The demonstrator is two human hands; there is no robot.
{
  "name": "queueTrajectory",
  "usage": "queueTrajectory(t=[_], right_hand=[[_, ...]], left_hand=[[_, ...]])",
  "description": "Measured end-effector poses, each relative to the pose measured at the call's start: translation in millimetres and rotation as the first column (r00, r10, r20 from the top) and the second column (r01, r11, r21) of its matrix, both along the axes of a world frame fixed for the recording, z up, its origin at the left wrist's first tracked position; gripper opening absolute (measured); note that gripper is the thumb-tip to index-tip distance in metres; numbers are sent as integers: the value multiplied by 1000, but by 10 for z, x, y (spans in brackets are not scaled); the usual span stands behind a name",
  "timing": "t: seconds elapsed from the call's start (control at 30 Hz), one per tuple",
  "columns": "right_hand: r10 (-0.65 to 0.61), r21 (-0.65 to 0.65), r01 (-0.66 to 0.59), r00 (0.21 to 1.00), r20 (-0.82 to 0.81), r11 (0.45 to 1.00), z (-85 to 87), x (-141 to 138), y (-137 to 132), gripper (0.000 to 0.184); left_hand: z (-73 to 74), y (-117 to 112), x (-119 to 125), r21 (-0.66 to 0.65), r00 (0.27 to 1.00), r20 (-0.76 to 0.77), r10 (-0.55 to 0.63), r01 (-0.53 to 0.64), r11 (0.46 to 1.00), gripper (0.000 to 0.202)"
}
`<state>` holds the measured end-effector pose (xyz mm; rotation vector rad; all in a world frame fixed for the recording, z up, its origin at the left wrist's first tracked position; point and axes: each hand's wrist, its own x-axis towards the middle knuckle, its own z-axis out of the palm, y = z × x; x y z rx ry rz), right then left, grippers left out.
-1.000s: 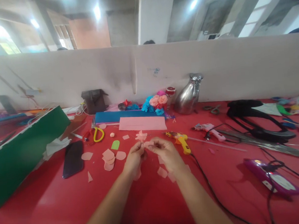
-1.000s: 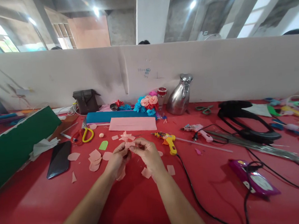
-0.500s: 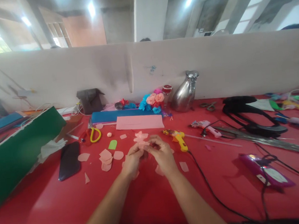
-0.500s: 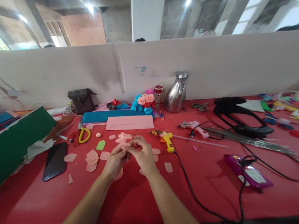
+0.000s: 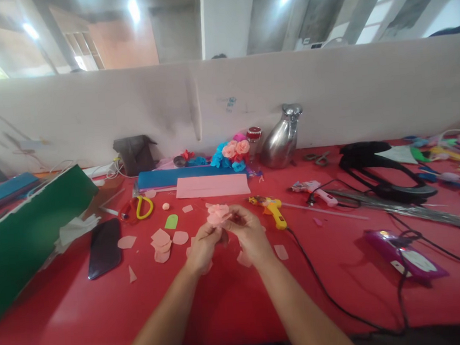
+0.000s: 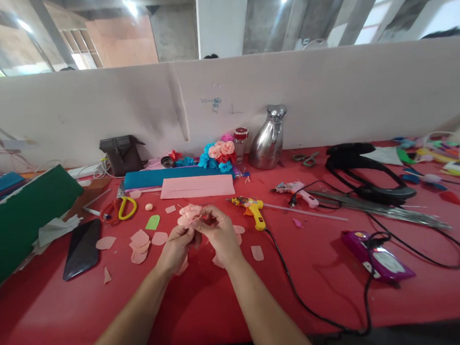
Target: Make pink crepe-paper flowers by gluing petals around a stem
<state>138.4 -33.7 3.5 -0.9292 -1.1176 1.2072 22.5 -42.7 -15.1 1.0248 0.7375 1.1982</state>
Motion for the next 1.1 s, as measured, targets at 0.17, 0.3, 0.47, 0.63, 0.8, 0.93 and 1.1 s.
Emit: queueTrajectory(t=[0.17,0.3,0.47,0.63,0.8,0.93,1.1], right_hand=[[2,3,-2,998,-66,1000,-1,24,7,30],[58,-27,-62,988,-144,998,56,14,-24,27],[39,-11,-41,989,-145,999,62,6,-42,16],[38,-27,-40,997,-60,999,87,31,-78,12],[10,71,-17,996,93,997,126,48,-120,7],[-40,130,21,990,138,991,82,49,-117,6],[-63,135,51,995,83,990,-3,44,-89,10]], left_hand=[[22,-6,-7,20,999,-47,-27,28,999,32],[-14,-7,-7,43,998,-63,-3,6,999,29],[-65,-5,-3,71,998,-63,-23,27,997,25],[-70,3,-12,51,999,-30,-28,29,998,22],[-104,11,-11,7,1000,16,-27,27,1000,20],[-96,5,8,-50,998,57,10,-7,999,11],[62,-53,12,-39,987,151,55,-50,998,36]])
